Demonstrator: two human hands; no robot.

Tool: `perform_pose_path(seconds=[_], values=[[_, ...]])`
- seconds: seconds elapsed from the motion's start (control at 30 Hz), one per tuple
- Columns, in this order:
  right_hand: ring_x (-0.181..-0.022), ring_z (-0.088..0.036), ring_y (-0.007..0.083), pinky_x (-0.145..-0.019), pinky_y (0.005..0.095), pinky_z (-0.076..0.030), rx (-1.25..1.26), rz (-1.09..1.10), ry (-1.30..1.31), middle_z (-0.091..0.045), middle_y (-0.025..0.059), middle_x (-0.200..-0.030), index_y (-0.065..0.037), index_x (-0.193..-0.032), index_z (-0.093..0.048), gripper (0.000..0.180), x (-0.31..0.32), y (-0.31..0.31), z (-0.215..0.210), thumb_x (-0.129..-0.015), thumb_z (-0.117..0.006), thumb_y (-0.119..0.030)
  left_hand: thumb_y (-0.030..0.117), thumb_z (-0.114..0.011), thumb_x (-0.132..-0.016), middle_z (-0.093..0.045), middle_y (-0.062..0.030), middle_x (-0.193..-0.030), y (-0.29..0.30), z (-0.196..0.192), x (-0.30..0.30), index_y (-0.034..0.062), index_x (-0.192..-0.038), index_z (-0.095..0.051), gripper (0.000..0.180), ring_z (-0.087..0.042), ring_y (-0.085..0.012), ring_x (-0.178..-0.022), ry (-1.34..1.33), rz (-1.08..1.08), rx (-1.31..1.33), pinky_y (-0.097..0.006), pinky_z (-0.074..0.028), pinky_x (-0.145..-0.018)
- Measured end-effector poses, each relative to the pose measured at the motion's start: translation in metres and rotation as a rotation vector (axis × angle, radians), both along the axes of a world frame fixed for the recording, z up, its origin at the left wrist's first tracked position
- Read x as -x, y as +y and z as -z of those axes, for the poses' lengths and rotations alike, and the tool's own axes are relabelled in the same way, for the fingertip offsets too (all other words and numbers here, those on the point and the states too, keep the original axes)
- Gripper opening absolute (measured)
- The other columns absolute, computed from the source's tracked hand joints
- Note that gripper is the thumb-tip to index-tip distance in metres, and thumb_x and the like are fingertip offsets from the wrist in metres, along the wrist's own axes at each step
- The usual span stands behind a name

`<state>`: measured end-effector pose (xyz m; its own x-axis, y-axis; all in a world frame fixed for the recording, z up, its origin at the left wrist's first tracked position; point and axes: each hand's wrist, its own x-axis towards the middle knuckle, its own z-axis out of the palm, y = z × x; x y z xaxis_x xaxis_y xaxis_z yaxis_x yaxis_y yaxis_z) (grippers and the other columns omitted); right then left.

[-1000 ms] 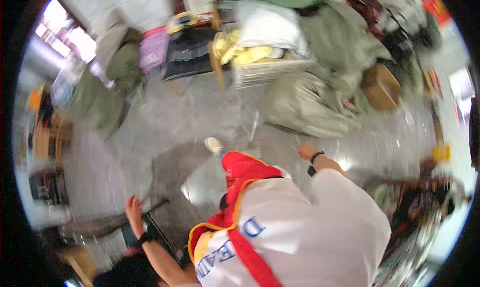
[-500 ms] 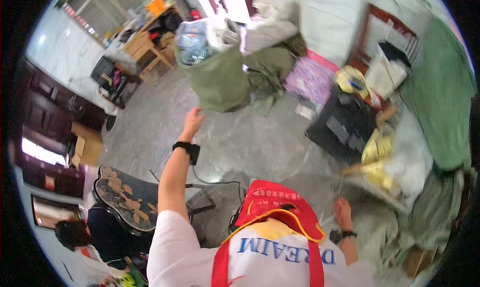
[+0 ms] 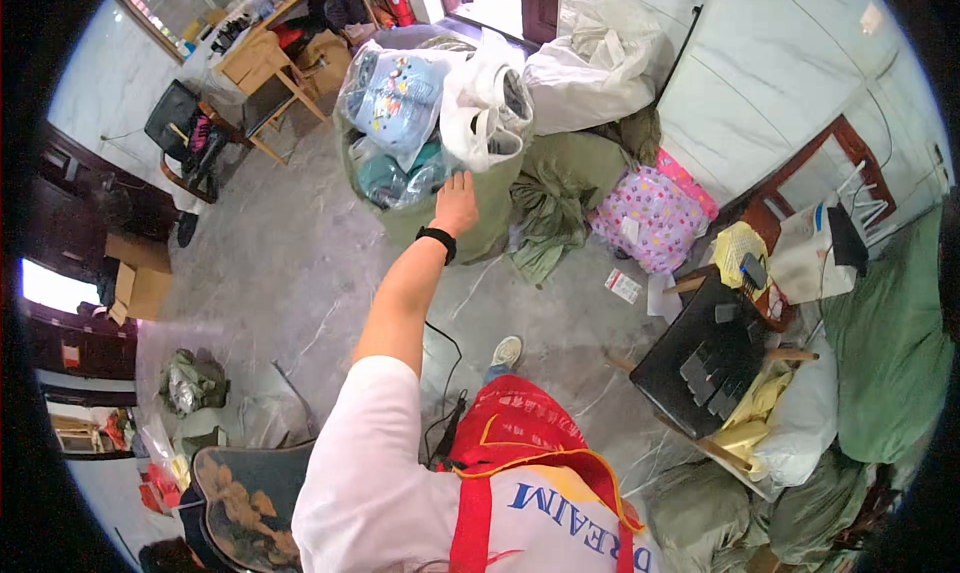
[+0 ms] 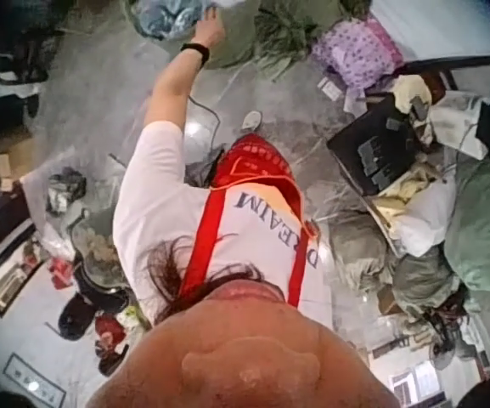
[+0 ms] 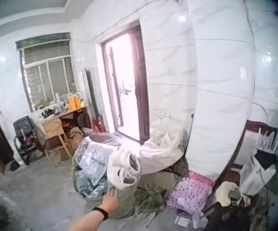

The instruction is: Applying decorative charms to shoes and packing them into bags.

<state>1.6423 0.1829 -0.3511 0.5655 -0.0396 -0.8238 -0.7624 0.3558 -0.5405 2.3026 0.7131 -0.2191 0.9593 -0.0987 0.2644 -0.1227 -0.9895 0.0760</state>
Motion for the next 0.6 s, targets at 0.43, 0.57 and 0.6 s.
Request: perform_pose_path(seconds=[0.43,0.57,0.6], values=[[-0.093,-0.055,0.0262,-0.077,0.0328,-0.046,0.323,0.296,0.161,-0.056,0.0145,-0.101,-0.005,-0.110,-0.048,0.037,-0.034,0.052,-0.074,-0.078,-0.057,-0.021,0.022,-0.052,-0.076,-0.060,-0.0209,-0.073,-0.019,0.017,0.023,0.0013,-0.092,-0.046,0.027,-0.059,-0.0379,-0.068,0.409,-0.153,0.313,-0.046,-0.046,-0.058],[-0.096,-0.054,0.0238,-0.079,0.0325,-0.044,0.240,0.347,0.245,-0.054,0.0119,-0.104,-0.005,-0.117,-0.041,0.043,0.028,0.082,-0.104,-0.081,-0.054,-0.024,0.024,-0.056,-0.072,-0.060,-0.0231,-0.079,0.026,0.063,0.036,-0.0027,-0.092,-0.052,0.034,-0.059,-0.0382,-0.076,0.546,-0.177,0.233,-0.045,-0.046,-0.065],[-0.096,-0.053,0.0232,-0.079,0.0324,-0.044,0.220,0.365,0.256,-0.053,0.0113,-0.105,-0.006,-0.119,-0.039,0.044,0.023,0.089,-0.109,-0.081,-0.053,-0.025,0.024,-0.058,-0.070,-0.060,-0.0238,-0.081,0.038,0.067,0.035,-0.0040,-0.090,-0.054,0.034,-0.058,-0.0386,-0.080,0.574,-0.177,0.315,-0.043,-0.046,-0.067]])
